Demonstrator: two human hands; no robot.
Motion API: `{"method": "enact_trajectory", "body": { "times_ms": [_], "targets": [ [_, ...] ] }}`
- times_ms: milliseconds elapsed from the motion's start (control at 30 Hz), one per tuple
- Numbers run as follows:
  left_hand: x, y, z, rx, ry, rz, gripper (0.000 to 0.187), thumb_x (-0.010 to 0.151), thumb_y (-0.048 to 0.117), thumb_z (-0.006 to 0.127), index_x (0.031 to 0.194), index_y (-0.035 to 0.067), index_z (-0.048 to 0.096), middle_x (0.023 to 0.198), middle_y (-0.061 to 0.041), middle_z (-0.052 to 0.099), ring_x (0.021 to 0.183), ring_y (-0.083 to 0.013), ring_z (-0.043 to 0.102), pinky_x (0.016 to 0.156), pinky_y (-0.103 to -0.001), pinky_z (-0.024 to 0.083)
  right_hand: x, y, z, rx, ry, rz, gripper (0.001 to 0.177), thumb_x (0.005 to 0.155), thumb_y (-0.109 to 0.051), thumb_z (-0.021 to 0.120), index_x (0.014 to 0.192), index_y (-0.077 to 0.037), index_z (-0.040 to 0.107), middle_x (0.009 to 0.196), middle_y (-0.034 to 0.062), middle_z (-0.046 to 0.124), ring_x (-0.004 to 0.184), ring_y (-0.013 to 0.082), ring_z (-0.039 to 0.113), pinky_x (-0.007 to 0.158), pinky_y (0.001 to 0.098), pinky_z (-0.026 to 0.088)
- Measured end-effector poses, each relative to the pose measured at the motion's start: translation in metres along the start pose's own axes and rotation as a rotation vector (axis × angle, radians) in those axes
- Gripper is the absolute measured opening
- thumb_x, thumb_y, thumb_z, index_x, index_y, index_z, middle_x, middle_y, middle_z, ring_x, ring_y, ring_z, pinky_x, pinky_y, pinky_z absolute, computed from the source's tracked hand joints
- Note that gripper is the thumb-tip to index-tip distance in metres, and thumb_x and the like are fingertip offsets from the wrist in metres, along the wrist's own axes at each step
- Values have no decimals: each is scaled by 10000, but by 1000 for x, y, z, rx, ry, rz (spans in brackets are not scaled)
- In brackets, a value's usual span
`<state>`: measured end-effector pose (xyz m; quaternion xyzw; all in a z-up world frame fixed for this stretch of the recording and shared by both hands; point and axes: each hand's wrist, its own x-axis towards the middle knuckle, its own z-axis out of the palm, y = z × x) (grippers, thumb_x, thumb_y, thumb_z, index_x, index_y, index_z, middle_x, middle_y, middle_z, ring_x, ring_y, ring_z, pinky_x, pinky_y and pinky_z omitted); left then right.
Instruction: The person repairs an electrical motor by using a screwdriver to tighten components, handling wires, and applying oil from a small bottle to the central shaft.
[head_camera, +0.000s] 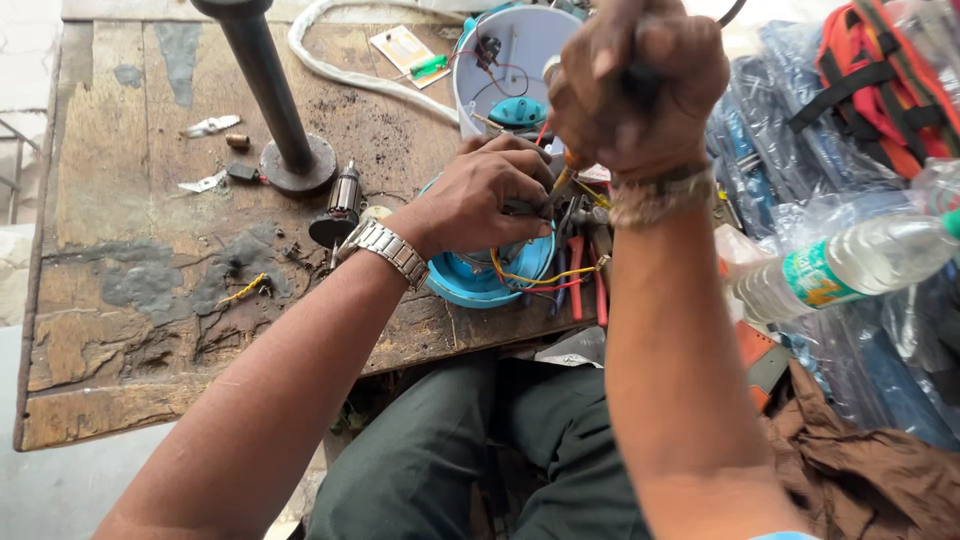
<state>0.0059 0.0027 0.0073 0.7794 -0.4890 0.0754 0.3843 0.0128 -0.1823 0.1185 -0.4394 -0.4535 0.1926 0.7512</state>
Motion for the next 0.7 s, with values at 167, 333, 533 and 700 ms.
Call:
{"method": "enact_trajectory", "body": {
  "times_ms": [167, 333, 533, 700],
  "targets": [
    [-3, 5, 5, 0, 35, 2, 222, 779, 330, 849, 902, 153, 796, 1160, 46, 704, 1279, -207, 538, 1092, -463, 323, -8, 29, 39, -422, 864, -345, 396, 1152, -321, 576, 941, 13, 566, 635, 61, 445, 435, 134, 364, 397, 296, 296],
    [2, 0, 4, 1, 14, -25, 244, 764, 356, 829, 916, 167, 804, 1140, 41, 706, 1263, -205, 538, 1084, -469, 322, 0, 27, 43, -648, 952, -441, 373, 1172, -284, 623, 918, -29, 525, 684, 80, 500, 470, 155, 431, 394, 307, 345],
    [5, -13, -1, -115, -50, -48, 216, 827, 241, 606, 917, 158, 784, 1215, 47, 692, 1280, -192, 522, 1125, -416, 337, -5, 11, 30, -328, 773, -190, 347, 1084, -333, 582, 994, 1, 608, 691, 127, 554, 558, 197, 547, 526, 315, 468],
    [4, -10, 2, -73, -8, -40, 275, 813, 193, 587, 993, 158, 791, 1169, 36, 690, 1280, -187, 524, 1101, -423, 314, 3, -2, 1, -266, 203, -39, 394, 1115, -362, 600, 951, -4, 590, 712, 145, 521, 573, 239, 534, 544, 334, 456]
  ]
}}
